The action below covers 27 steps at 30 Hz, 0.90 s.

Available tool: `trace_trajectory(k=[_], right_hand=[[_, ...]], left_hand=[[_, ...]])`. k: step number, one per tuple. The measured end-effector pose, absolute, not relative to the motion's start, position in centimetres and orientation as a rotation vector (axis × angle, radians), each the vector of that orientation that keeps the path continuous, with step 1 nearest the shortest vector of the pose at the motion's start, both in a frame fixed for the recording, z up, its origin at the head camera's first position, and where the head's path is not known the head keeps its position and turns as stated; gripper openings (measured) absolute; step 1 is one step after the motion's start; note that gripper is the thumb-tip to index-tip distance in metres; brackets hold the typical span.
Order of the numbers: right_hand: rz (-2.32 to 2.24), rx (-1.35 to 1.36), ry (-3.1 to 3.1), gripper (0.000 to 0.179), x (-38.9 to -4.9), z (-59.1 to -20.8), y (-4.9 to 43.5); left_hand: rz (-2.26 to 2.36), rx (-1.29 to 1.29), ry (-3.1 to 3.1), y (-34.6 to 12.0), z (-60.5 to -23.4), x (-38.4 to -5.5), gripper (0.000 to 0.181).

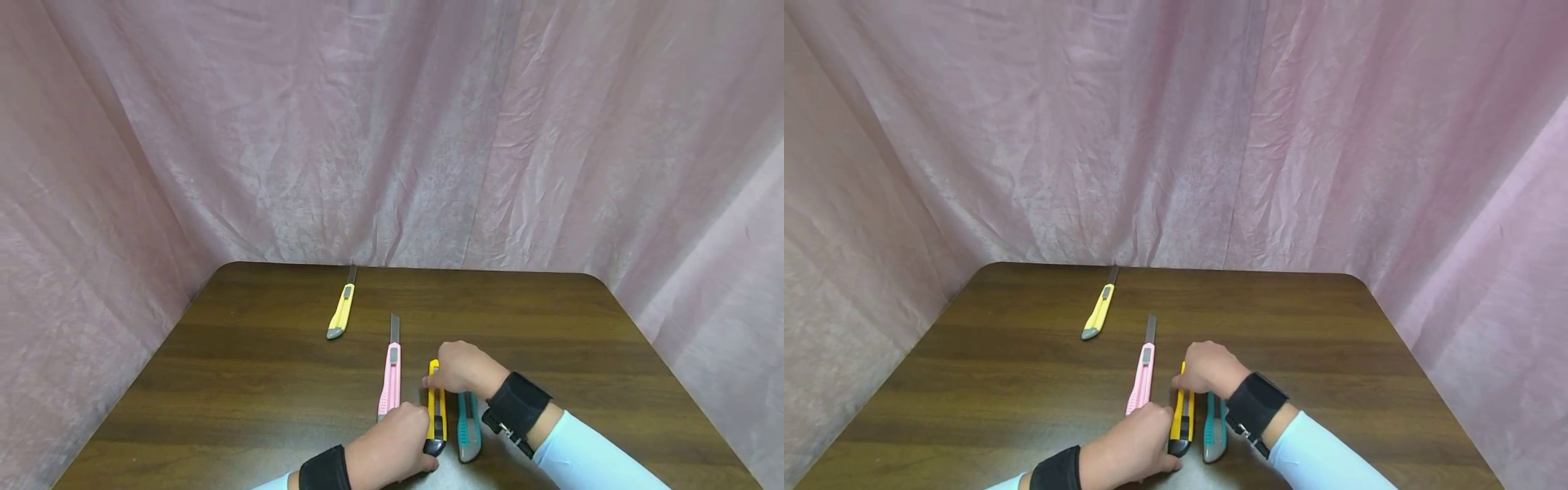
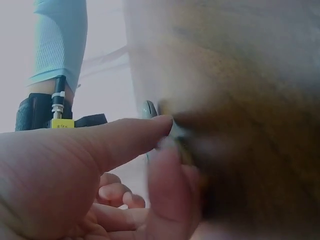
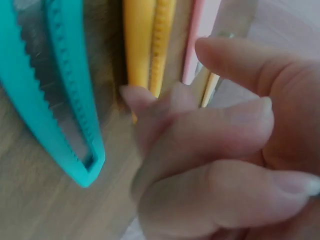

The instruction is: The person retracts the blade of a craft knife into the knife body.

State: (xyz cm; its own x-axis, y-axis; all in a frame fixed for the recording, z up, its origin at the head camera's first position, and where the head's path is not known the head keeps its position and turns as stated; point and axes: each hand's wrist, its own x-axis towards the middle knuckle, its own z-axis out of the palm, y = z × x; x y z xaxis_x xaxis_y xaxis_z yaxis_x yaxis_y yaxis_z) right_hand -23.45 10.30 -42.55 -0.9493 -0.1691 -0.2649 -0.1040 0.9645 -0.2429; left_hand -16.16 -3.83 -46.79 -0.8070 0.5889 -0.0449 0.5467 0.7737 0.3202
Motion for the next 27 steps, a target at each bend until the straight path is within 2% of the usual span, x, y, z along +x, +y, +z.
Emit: trace_trajectory(k=[5, 8, 14, 22, 27], right_hand=[[-0.446, -0.238, 2.868, 0.044, -24.0, -42.5, 11.0], [-0.468, -0.228, 2.883, 0.048, -24.5, -42.3, 11.5], [-0.543, -0.236, 2.885, 0.048, -25.4, -41.6, 11.8], [-0.706, -0.287, 2.871, 0.054, -26.4, -41.1, 11.0], [-0.712, -0.293, 2.868, 0.053, -26.8, -40.9, 10.5]], left_hand=[[0.593, 0.848, 2.83, -4.6, -46.1, -16.1, 0.049], [0.673, 0.82, 2.869, -5.7, -45.4, -16.4, 0.043], [0.721, 0.575, 2.92, -8.0, -45.2, -18.4, 0.032], [0.662, 0.397, 2.892, -8.3, -47.0, -20.7, 0.044], [0.727, 0.344, 2.829, -8.1, -46.9, -21.6, 0.045]])
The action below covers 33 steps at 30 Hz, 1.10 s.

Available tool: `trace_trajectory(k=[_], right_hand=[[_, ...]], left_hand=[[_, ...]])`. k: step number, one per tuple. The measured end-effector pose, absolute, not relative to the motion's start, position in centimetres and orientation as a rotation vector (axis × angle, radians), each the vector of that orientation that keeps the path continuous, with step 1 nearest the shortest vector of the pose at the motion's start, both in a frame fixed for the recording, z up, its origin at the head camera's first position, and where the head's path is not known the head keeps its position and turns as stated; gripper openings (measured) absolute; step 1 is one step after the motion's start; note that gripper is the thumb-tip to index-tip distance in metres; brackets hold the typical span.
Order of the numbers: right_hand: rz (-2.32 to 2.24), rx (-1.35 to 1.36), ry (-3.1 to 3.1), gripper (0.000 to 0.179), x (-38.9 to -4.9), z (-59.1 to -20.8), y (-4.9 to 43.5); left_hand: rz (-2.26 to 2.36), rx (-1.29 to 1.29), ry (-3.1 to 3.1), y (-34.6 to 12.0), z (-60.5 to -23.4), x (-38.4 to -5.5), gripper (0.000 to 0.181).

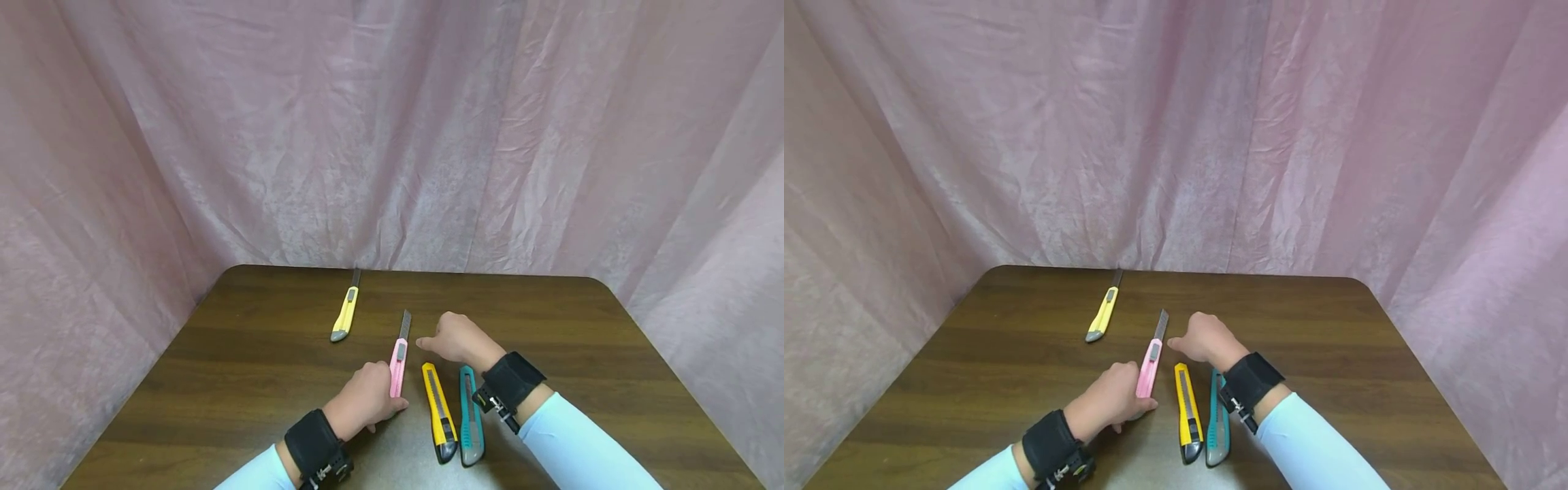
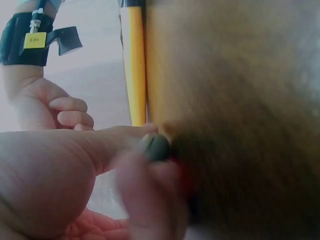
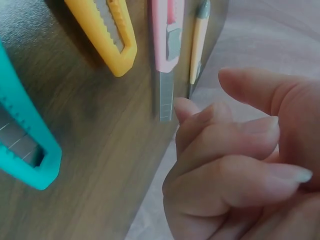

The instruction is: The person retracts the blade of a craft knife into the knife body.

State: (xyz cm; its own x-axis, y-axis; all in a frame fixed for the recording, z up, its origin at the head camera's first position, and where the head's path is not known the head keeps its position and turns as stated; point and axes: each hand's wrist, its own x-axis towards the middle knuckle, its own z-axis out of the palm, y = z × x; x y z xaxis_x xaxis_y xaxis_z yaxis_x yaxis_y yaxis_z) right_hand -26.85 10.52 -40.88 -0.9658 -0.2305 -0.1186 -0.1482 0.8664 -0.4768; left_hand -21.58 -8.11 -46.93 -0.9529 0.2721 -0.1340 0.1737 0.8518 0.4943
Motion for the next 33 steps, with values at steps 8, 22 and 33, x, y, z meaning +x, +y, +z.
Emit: trace_trajectory(k=[8, 22, 33], right_hand=[[-0.713, -0.259, 2.824, 0.053, -27.4, -41.0, 10.1], [-1.626, -0.23, 2.47, 0.055, -29.1, -42.8, 9.6], [-2.033, -0.502, 2.493, 0.022, -28.4, -41.4, 9.5]], left_hand=[[0.82, 0.333, 2.758, -8.2, -46.3, -22.5, 0.041], [1.494, 0.502, 2.57, -8.5, -45.6, -24.0, 0.048], [1.802, 0.695, 2.327, -8.0, -45.4, -23.4, 0.038]])
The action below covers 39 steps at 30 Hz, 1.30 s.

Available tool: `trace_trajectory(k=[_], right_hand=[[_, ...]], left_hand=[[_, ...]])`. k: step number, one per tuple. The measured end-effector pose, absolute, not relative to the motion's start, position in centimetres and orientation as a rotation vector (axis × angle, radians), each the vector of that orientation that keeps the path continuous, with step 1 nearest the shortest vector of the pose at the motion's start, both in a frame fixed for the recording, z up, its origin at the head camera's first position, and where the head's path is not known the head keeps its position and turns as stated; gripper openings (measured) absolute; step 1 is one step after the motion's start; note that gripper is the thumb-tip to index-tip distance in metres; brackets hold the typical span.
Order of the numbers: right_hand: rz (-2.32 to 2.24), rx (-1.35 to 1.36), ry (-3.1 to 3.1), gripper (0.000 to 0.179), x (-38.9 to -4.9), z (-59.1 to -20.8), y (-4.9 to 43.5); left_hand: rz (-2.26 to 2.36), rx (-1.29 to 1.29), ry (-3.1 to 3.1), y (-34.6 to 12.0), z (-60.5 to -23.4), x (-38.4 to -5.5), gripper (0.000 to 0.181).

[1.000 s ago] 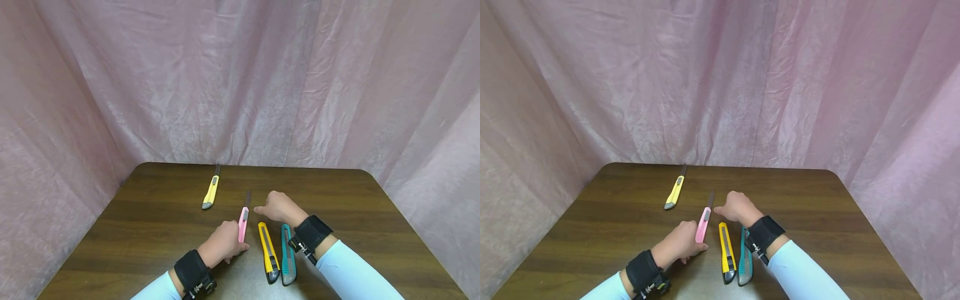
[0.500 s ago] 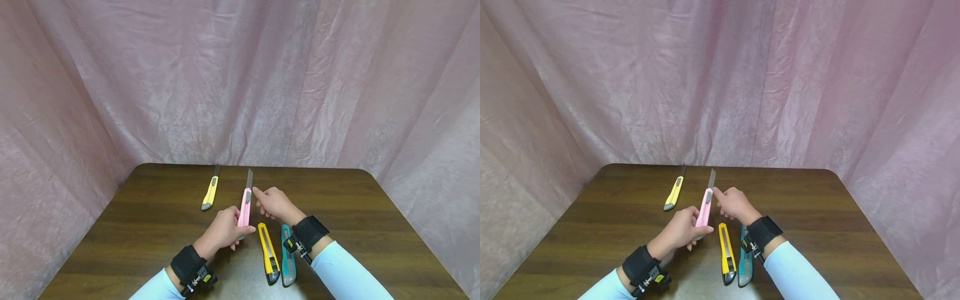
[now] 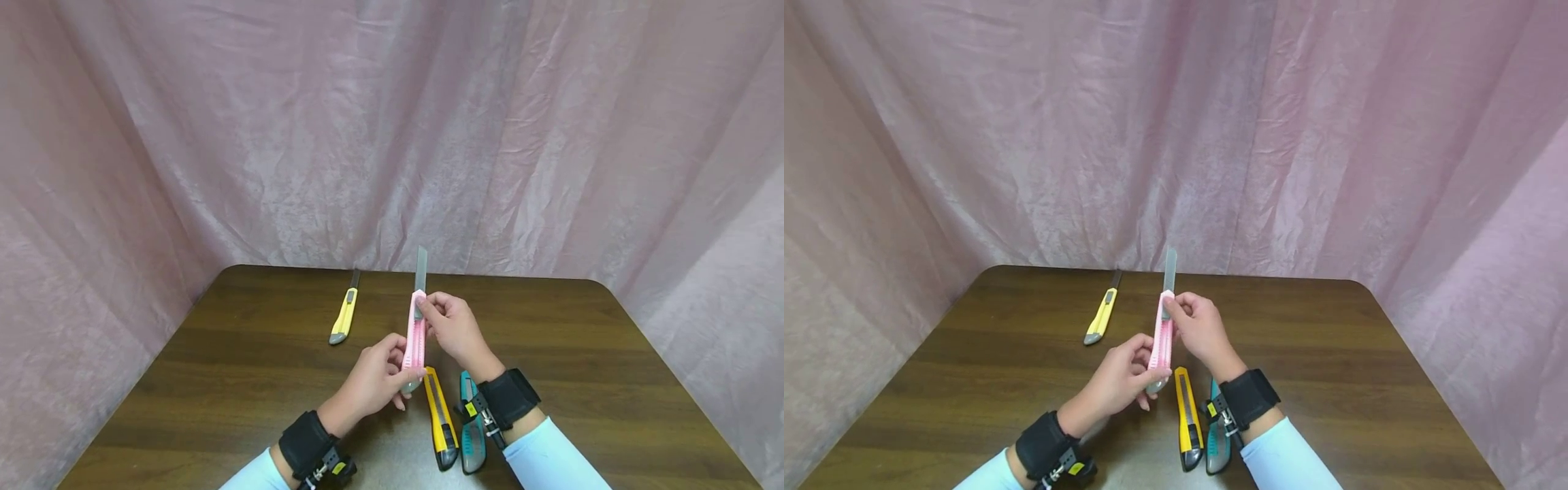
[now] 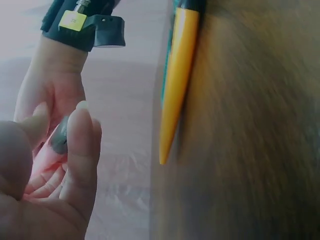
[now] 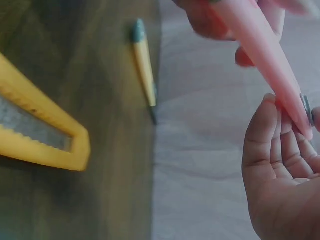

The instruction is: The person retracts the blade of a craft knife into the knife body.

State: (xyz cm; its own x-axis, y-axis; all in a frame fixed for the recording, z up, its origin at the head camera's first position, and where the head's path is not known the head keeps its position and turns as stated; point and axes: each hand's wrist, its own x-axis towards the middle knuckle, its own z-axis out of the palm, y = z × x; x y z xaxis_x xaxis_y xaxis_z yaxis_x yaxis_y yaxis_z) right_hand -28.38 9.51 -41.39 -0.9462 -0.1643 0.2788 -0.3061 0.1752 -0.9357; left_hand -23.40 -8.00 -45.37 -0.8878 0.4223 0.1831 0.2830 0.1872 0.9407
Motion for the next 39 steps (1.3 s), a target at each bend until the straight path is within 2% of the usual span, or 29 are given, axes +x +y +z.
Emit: trace_trajectory(k=[3, 12, 19, 24, 32, 39], right_hand=[[1.814, 0.469, -2.272, 0.022, -27.7, -40.7, 9.6], [1.767, 0.492, -2.206, 0.016, -25.9, -38.9, 9.5], [1.687, 0.502, -2.183, 0.016, -23.3, -36.5, 9.0], [1.641, 0.526, -2.148, 0.019, -23.3, -36.9, 9.4], [1.597, 0.527, -2.065, 0.014, -24.4, -38.8, 9.9], [1.606, 0.535, -2.021, 0.015, -23.4, -37.7, 9.5]], left_hand=[[1.866, 0.717, 2.222, -8.0, -44.9, -23.1, 0.031], [1.988, 0.843, 2.008, -8.0, -42.4, -21.4, 0.031], [2.022, 0.967, 1.983, -8.1, -41.9, -21.0, 0.03], [2.024, 1.041, 1.988, -7.9, -41.8, -20.7, 0.029], [2.02, 1.087, 2.022, -7.6, -41.5, -20.3, 0.027], [2.022, 1.1, 2.032, -7.4, -41.5, -20.1, 0.028]])
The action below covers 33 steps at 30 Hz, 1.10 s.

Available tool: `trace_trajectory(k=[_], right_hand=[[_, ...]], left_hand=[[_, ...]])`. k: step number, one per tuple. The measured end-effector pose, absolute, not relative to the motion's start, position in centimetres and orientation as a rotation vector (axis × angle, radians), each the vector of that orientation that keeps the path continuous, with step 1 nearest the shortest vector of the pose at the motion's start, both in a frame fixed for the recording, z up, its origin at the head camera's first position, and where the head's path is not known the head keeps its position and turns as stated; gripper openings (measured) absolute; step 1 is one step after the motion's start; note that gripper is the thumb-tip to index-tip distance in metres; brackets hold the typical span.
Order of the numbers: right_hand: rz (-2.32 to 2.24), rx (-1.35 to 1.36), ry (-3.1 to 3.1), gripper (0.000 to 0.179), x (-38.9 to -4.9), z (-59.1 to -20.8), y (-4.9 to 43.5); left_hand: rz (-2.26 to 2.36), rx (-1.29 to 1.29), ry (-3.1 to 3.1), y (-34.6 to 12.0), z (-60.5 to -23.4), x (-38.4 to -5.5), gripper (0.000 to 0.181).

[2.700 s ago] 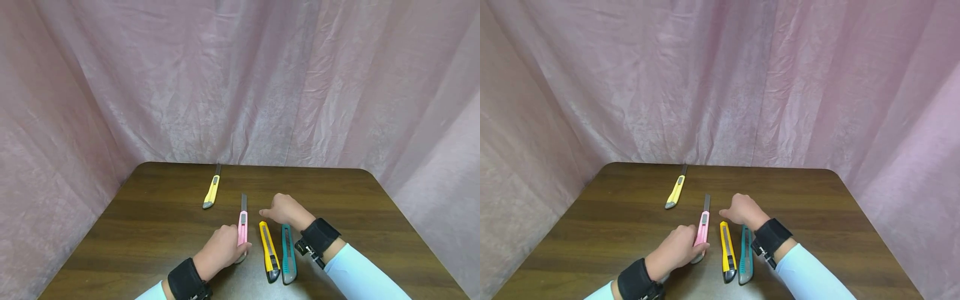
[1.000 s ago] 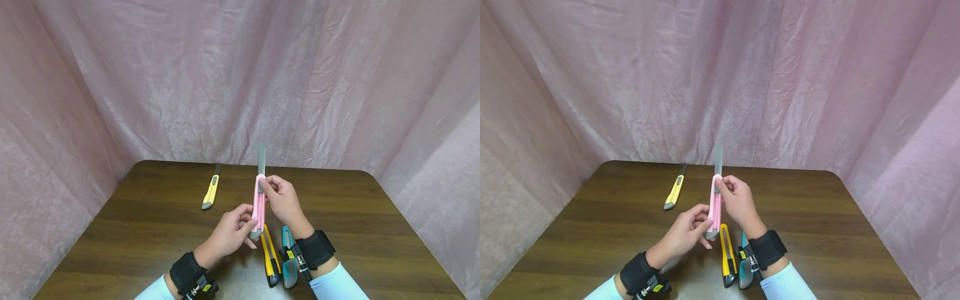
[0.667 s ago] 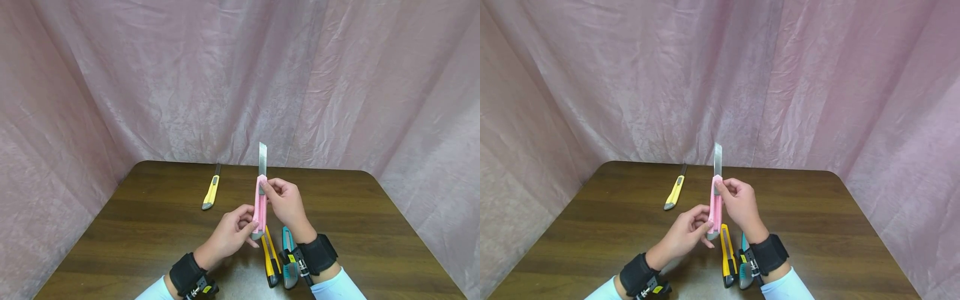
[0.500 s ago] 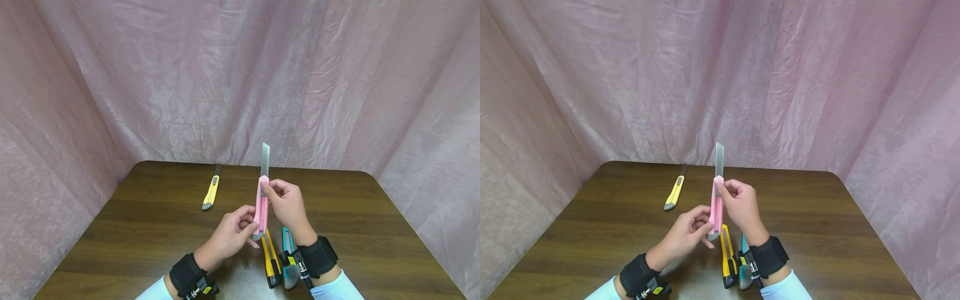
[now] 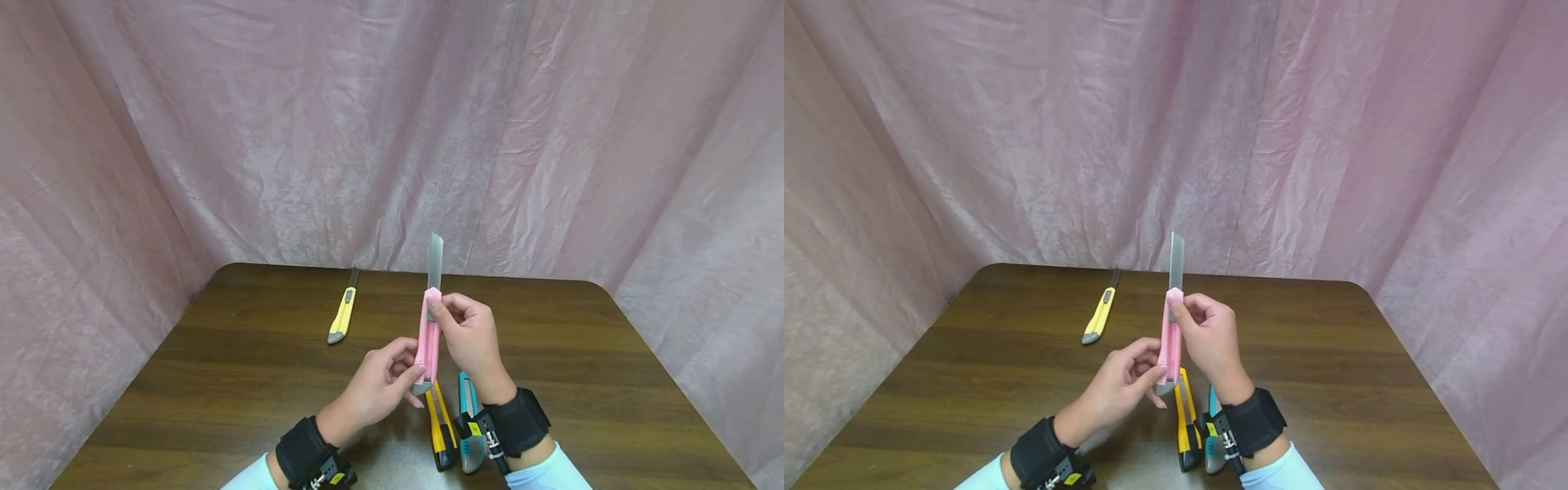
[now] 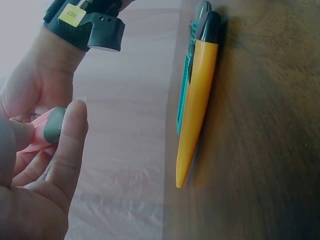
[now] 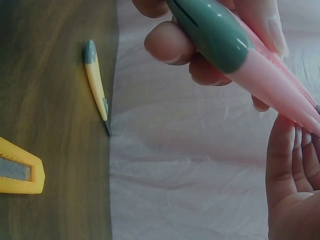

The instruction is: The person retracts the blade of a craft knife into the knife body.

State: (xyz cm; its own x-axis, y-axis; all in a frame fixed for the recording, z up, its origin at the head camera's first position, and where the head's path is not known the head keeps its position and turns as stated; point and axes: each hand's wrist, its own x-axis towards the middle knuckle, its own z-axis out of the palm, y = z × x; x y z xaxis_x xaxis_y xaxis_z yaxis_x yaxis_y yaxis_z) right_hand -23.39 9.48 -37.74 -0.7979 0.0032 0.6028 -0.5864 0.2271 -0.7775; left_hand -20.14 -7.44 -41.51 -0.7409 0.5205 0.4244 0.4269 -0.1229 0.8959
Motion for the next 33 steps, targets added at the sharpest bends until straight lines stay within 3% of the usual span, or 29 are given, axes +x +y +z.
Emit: trace_trajectory(k=[9, 19, 33], right_hand=[[1.612, 0.504, -2.015, 0.014, -22.1, -36.5, 9.0], [1.617, 0.517, -1.98, 0.014, -24.4, -39.4, 9.7], [1.597, 0.531, -1.954, 0.014, -24.5, -39.5, 9.5]], left_hand=[[2.022, 1.112, 2.05, -7.3, -41.7, -20.1, 0.027], [2.011, 1.095, 2.058, -7.4, -41.6, -20.0, 0.027], [2.009, 1.11, 2.07, -7.5, -41.7, -20.0, 0.028]])
